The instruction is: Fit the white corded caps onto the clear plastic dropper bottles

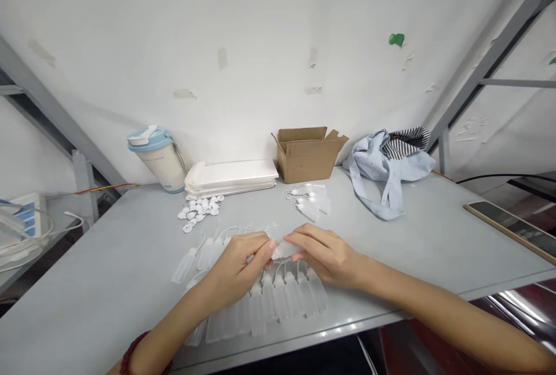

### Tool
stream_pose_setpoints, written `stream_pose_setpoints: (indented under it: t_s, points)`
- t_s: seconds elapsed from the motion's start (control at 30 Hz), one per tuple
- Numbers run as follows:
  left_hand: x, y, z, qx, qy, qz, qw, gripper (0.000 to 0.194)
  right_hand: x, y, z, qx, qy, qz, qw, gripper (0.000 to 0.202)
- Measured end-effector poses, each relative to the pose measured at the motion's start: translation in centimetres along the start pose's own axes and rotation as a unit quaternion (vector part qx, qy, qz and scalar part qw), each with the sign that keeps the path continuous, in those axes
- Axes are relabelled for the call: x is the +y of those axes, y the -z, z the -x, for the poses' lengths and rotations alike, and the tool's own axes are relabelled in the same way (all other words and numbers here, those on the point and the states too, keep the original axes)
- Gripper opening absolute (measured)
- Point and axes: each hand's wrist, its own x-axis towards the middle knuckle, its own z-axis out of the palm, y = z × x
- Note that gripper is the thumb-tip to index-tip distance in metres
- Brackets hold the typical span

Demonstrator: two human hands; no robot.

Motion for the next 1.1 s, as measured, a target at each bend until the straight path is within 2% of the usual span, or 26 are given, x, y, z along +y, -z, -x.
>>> stream_pose_setpoints:
  t_s: [0.13, 0.2, 0.23, 0.4, 0.53, 0.67, 0.83, 0.93, 1.0, 1.1]
  points:
    - [-0.1, -0.1, 0.1, 0.080, -0.053, 0.000, 0.995, 0.039, 0.0, 0.0, 0.0, 0.017, -0.022, -0.016, 0.999, 0.026]
    - [0.0, 0.1, 0.1, 0.091, -0.063, 0.003, 0.994, 0.036, 0.0, 0.0, 0.1, 0.019, -0.026, -0.019, 0.999, 0.026]
    - [0.0, 0.3, 0.1, 0.078, -0.059, 0.002, 0.995, 0.036, 0.1, 0.0, 0.1, 0.019, -0.024, -0.017, 0.999, 0.026]
    - [0.5, 1.1, 0.0, -0.052, -0.003, -0.006, 0.999, 0.040, 0.1, -0.1, -0.1, 0.043, 0.010, 0.010, 0.999, 0.025]
    - [0.6, 0.9, 0.1, -0.055, 0.000, -0.005, 0.998, 0.025, 0.1, -0.1, -0.2, 0.058, 0.016, 0.016, 0.998, 0.025]
    - [0.1, 1.6, 0.0, -0.006, 0.036, -0.028, 0.999, 0.019, 1.4, -0.1, 0.2, 0.039, -0.036, 0.026, 0.998, 0.022]
    - [-1.9, 5.1, -0.2, 0.108, 0.101, -0.062, 0.987, 0.029, 4.3, -0.1, 0.6, 0.042, -0.141, 0.048, 0.988, 0.022]
    - [-4.0, 7.6, -0.2, 0.171, 0.154, -0.117, 0.966, 0.035, 5.7, -0.5, 1.0, 0.006, -0.175, 0.133, 0.976, 0.027]
    - [-5.5, 8.8, -0.1, 0.204, 0.179, -0.204, 0.941, 0.038, 6.5, -0.9, 1.2, -0.007, -0.183, 0.192, 0.964, 0.029]
    - [-7.4, 9.9, 0.0, 0.211, 0.201, -0.258, 0.921, 0.036, 7.4, -1.6, 1.5, -0.004, -0.203, 0.230, 0.952, 0.030]
